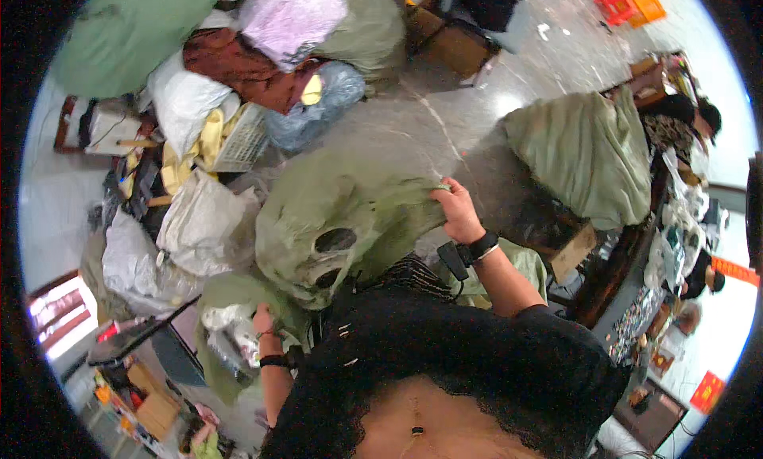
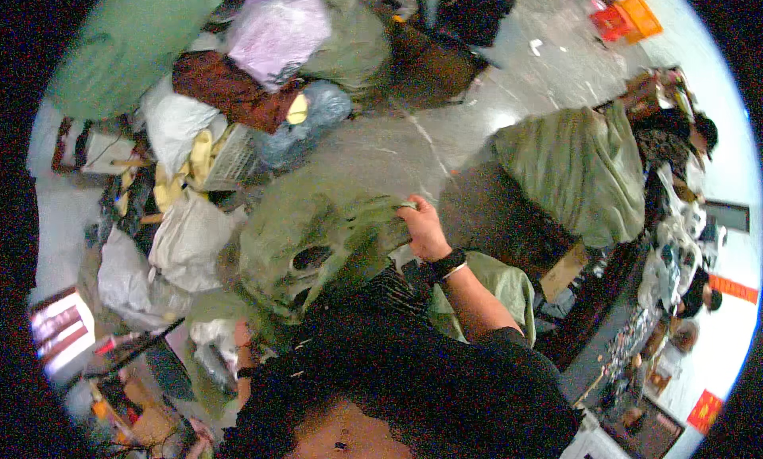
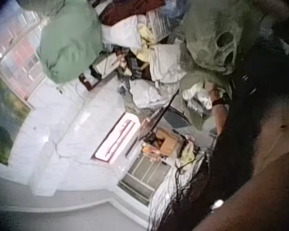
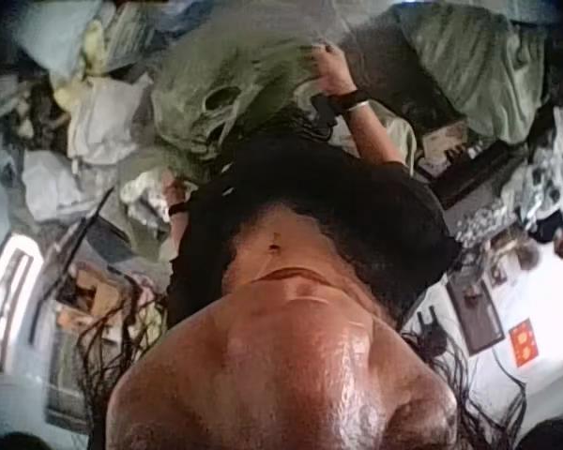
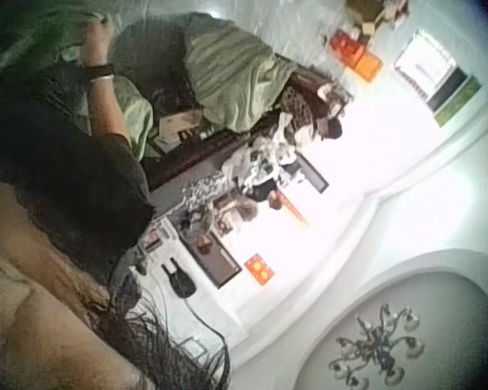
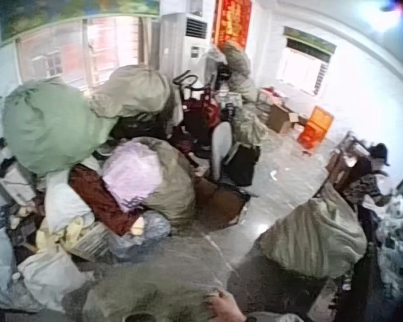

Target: Attaching decorative charms to rubber clogs (shoes) at a workstation.

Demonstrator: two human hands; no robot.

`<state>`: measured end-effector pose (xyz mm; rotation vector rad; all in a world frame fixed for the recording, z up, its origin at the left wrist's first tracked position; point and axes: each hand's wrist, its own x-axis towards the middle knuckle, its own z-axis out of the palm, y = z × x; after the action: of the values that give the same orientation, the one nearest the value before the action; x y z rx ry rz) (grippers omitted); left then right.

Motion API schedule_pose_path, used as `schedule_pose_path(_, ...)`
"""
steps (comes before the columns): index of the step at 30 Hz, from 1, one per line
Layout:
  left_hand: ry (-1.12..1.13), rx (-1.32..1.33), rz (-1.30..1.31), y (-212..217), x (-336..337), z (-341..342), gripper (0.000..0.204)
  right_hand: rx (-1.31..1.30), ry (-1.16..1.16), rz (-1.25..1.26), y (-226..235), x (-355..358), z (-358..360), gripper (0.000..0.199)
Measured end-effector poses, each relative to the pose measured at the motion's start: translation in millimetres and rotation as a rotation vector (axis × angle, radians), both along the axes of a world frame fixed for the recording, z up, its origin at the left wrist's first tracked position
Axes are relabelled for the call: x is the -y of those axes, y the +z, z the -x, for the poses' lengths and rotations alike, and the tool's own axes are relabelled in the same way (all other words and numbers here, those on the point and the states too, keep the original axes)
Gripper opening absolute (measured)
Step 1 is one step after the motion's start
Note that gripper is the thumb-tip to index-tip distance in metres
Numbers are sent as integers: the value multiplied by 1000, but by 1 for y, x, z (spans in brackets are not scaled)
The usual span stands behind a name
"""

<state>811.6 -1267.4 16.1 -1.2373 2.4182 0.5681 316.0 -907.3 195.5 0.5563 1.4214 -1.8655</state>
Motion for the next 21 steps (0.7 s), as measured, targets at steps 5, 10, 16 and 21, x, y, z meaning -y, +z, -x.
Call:
schedule_pose_path(5, 93, -40, -37, -1, -21, 48, 24, -65, -70, -42, -5, -11, -4, 16)
schedule_pose_path(10, 334, 57, -84, -75, -4, -3, 28, -47, 8, -10, -13, -11, -20, 16)
schedule_pose_path(16, 204, -138, -135, -31, -2, 50, 35, -310, -27, -33, 6, -18, -5, 16)
schedule_pose_path(21, 646, -328, -444, -59, 11, -9, 31, -430, 39, 61, -30, -32, 19, 10)
